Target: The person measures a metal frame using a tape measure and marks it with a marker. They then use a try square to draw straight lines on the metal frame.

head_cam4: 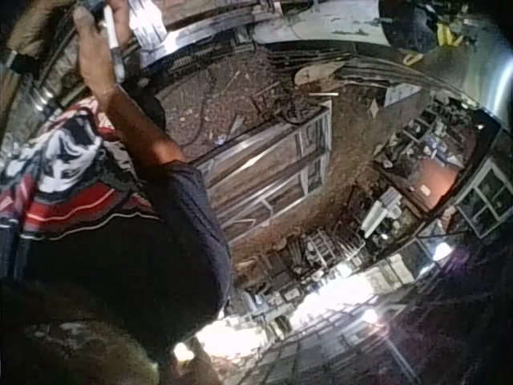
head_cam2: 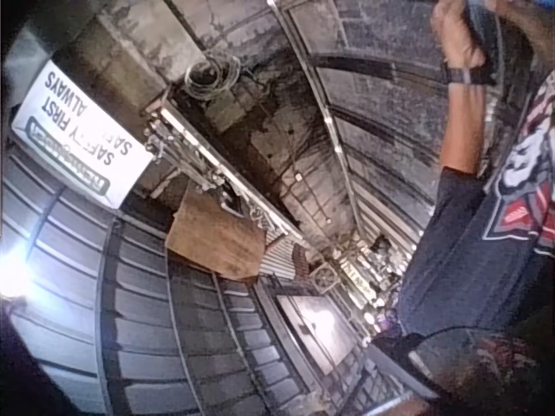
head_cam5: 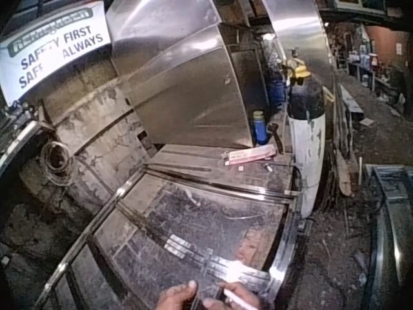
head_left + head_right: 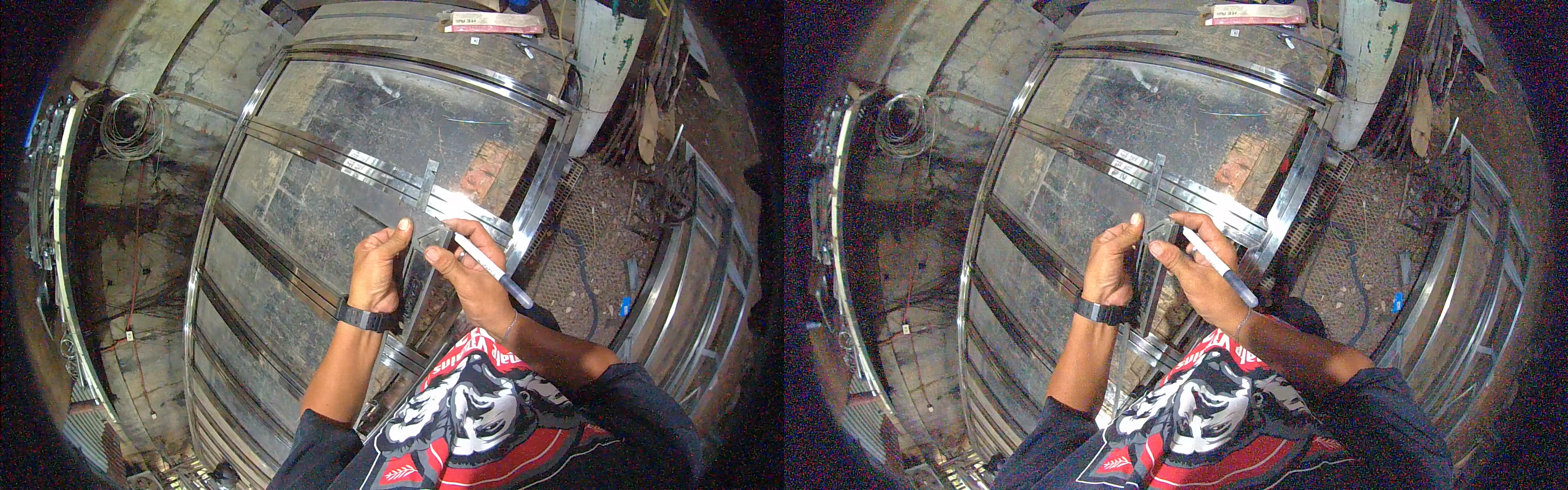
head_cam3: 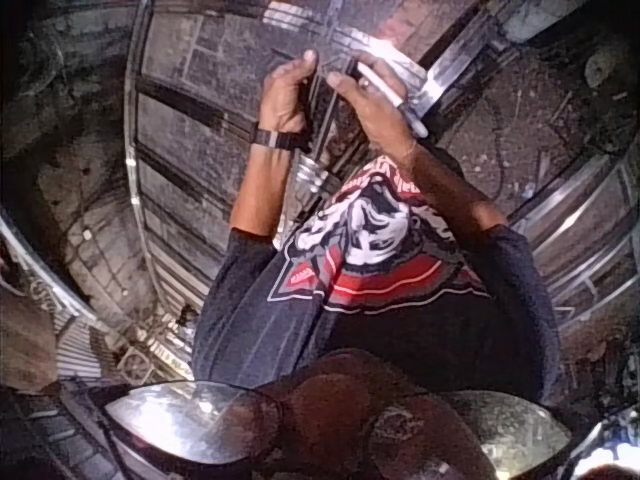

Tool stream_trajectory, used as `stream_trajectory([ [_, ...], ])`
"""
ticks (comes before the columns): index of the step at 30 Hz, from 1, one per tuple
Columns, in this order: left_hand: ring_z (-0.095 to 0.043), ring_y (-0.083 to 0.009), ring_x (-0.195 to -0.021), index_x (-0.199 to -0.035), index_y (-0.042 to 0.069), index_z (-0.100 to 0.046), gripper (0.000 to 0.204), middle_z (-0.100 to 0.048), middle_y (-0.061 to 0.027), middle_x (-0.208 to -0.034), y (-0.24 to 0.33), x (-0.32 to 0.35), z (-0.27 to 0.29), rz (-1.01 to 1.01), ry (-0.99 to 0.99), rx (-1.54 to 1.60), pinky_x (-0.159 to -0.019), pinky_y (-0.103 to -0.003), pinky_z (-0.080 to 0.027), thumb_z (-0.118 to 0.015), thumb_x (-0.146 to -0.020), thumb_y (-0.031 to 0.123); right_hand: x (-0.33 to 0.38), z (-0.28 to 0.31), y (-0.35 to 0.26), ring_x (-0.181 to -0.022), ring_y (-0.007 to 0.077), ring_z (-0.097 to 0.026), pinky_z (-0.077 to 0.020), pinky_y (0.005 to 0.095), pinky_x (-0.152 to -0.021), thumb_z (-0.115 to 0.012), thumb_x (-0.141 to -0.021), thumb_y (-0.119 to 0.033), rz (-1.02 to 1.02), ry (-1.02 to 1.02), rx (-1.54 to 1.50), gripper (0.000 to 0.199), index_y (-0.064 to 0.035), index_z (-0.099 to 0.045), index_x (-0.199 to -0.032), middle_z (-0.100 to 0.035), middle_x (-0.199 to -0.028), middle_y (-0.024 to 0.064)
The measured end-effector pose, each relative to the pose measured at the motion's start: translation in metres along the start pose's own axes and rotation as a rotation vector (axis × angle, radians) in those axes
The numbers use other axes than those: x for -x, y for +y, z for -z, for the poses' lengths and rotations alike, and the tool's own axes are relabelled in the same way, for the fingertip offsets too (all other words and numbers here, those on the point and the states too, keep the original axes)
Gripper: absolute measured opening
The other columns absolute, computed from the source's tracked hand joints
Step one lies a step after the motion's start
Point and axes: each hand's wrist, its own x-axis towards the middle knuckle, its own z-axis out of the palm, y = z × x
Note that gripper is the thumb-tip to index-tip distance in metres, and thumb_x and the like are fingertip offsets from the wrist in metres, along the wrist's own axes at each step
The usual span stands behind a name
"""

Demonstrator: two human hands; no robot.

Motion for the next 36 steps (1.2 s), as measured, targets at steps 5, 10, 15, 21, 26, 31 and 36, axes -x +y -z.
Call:
stream_trajectory([
  [5, -0.062, -0.0112, -0.066, -0.083, 0.008, -0.068, 0.024, -0.070, -0.0014, -0.078, 0.001, 0.002, -0.002, -0.004, -0.009, 0.009, -0.063, -0.028, -0.050, -0.075, -0.096, 0.027, 0.000, 0.001, 0.000, -0.102, 0.0095, -0.064, -0.0530, 0.0260, -0.091, -0.074, -0.096, -0.006, -0.021, 0.006, 0.023, 0.039, -0.0005, -0.055, -0.130, -0.068, -0.113, 0.0049],
  [10, -0.059, -0.0097, -0.064, -0.083, 0.006, -0.067, 0.025, -0.069, -0.0019, -0.077, -0.012, -0.003, 0.006, -0.060, 0.029, -0.063, -0.062, -0.026, -0.048, -0.078, -0.095, 0.025, -0.002, 0.015, -0.022, -0.090, 0.0092, -0.065, -0.0511, 0.0223, -0.081, -0.062, -0.105, -0.032, 0.023, 0.142, 0.361, 0.040, -0.0020, -0.061, -0.132, -0.067, -0.103, 0.0029],
  [15, -0.037, -0.0046, -0.060, -0.066, 0.010, -0.059, 0.036, -0.051, 0.0076, -0.066, -0.035, -0.002, -0.003, -0.189, 0.175, -0.228, -0.054, -0.027, -0.028, -0.079, -0.094, 0.022, -0.021, 0.016, -0.071, -0.077, 0.0064, -0.060, -0.0483, 0.0232, -0.071, -0.065, -0.099, -0.016, 0.281, 0.102, 0.395, 0.020, -0.0026, -0.066, -0.114, -0.062, -0.086, -0.0007],
  [21, -0.036, -0.0047, -0.058, -0.065, 0.009, -0.058, 0.038, -0.049, 0.0079, -0.063, -0.049, -0.003, -0.009, -0.248, 0.208, -0.275, -0.051, -0.027, -0.026, -0.080, -0.093, 0.022, -0.038, 0.042, -0.059, -0.074, 0.0056, -0.058, -0.0477, 0.0245, -0.063, -0.076, -0.090, -0.014, 0.213, -0.162, 0.789, 0.016, -0.0031, -0.066, -0.097, -0.065, -0.088, 0.0006],
  [26, -0.041, -0.0054, -0.059, -0.066, 0.009, -0.060, 0.037, -0.054, 0.0070, -0.065, -0.056, -0.004, -0.005, -0.233, 0.210, -0.316, -0.053, -0.028, -0.030, -0.080, -0.093, 0.025, -0.036, 0.038, -0.051, -0.070, 0.0058, -0.057, -0.0479, 0.0262, -0.061, -0.077, -0.090, -0.019, 0.178, -0.164, 0.842, 0.019, -0.0031, -0.067, -0.091, -0.065, -0.079, 0.0009],
  [31, -0.041, -0.0056, -0.058, -0.066, 0.009, -0.060, 0.037, -0.054, 0.0069, -0.065, -0.055, -0.002, -0.004, -0.266, 0.203, -0.302, -0.053, -0.028, -0.030, -0.079, -0.093, 0.026, -0.039, 0.039, -0.046, -0.069, 0.0072, -0.058, -0.0482, 0.0278, -0.061, -0.076, -0.090, -0.019, 0.231, -0.174, 0.848, 0.019, -0.0029, -0.067, -0.090, -0.064, -0.078, 0.0023],
  [36, -0.037, -0.0039, -0.058, -0.065, 0.006, -0.060, 0.037, -0.051, 0.0072, -0.062, -0.050, -0.001, -0.008, -0.292, 0.234, -0.346, -0.051, -0.027, -0.027, -0.079, -0.093, 0.022, -0.039, 0.037, -0.051, -0.067, 0.0112, -0.061, -0.0491, 0.0316, -0.061, -0.075, -0.088, -0.018, 0.276, -0.207, 0.946, 0.017, -0.0027, -0.066, -0.089, -0.065, -0.076, 0.0065],
])
